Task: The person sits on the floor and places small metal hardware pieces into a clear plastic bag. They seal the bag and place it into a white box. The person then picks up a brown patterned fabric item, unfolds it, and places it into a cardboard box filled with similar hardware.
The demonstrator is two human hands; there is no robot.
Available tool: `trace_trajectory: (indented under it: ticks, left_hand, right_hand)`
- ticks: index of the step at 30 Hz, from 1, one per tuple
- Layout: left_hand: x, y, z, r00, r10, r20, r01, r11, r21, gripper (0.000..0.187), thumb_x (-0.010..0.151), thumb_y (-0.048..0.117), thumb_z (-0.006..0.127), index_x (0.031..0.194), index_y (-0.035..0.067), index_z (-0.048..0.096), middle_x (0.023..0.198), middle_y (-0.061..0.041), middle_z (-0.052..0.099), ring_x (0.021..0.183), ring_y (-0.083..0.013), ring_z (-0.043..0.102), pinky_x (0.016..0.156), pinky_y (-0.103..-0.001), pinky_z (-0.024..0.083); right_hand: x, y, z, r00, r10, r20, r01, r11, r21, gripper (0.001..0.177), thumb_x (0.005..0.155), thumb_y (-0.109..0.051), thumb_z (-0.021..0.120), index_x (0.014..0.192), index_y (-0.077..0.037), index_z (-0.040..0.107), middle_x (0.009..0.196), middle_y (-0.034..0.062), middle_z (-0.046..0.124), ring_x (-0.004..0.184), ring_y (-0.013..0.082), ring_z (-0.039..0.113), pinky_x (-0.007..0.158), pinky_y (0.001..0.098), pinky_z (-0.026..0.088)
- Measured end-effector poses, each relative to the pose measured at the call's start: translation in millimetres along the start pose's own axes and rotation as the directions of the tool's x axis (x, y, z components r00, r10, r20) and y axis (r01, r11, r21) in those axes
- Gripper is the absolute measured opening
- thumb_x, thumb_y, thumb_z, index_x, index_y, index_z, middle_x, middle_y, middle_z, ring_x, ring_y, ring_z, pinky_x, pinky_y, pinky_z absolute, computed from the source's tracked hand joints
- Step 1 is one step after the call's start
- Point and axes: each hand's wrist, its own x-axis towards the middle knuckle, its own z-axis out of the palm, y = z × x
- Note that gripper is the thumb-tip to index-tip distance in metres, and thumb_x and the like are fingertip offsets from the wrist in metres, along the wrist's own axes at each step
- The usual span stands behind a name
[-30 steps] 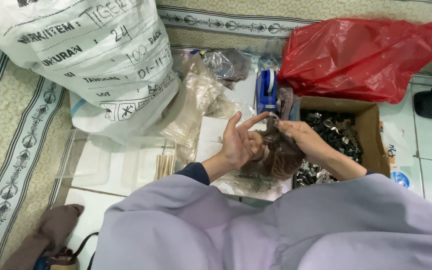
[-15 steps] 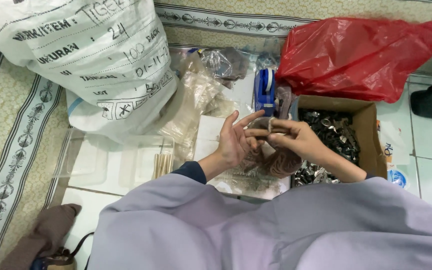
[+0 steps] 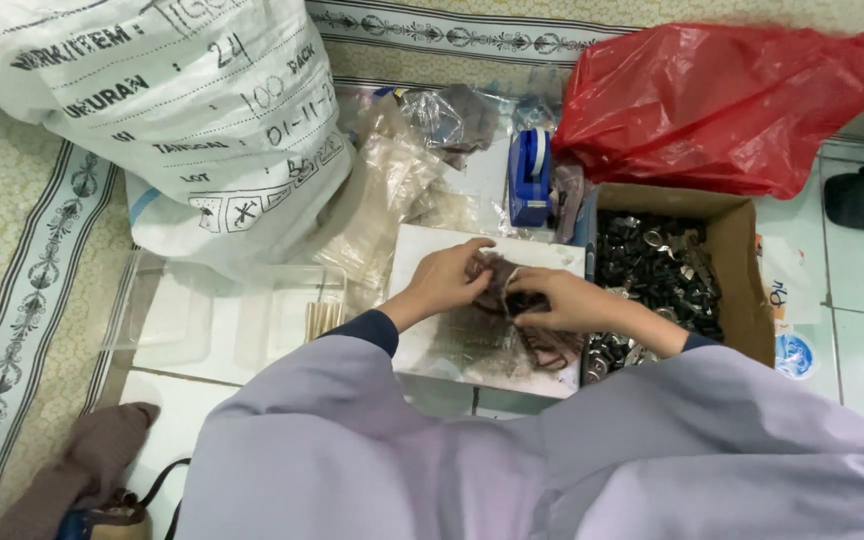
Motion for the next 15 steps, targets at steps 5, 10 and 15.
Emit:
trace_trajectory:
  ticks: [5, 10, 15]
  left_hand:
    - [-21, -11, 9, 0.930, -0.195, 0.311, 0.119, 0.962, 0.246, 0.094, 0.082, 0.052, 0.071, 0.157, 0.011, 0.033, 0.155, -0.032, 0.035, 0.137, -0.0516, 0.045, 0.113, -0.057, 0.041]
    - [-14, -24, 38, 0.956, -0.056, 0.287, -0.088, 0.881, 0.465, 0.065, 0.088, 0.046, 0.069, 0.143, 0.012, 0.056, 0.149, -0.026, 0.047, 0.143, -0.0432, 0.041, 0.111, -0.053, 0.038]
    - [10, -44, 66, 0.977, -0.074, 0.202, -0.016, 0.910, 0.413, 0.036, 0.090, 0.032, 0.063, 0.118, 0.010, 0.067, 0.106, -0.013, 0.064, 0.091, -0.0309, 0.070, 0.078, -0.043, 0.053]
  right_hand:
    - [9, 66, 27, 0.935, 0.346, 0.077, -0.256, 0.810, -0.527, 0.066, 0.086, -0.028, 0.075, 0.144, -0.008, 0.050, 0.145, 0.0254, 0.051, 0.128, 0.0462, 0.057, 0.095, 0.0560, 0.056]
    - [4, 123, 63, 0.776, 0.611, 0.154, -0.448, 0.707, -0.547, 0.115, 0.063, -0.034, 0.096, 0.157, -0.017, 0.033, 0.159, 0.0274, 0.031, 0.121, 0.0550, 0.059, 0.087, 0.0662, 0.057]
    - [24, 159, 82, 0.897, 0.426, 0.115, -0.362, 0.860, -0.360, 0.053, 0.084, -0.007, 0.064, 0.135, 0.006, 0.056, 0.127, 0.0302, 0.057, 0.109, 0.0465, 0.068, 0.084, 0.0487, 0.062]
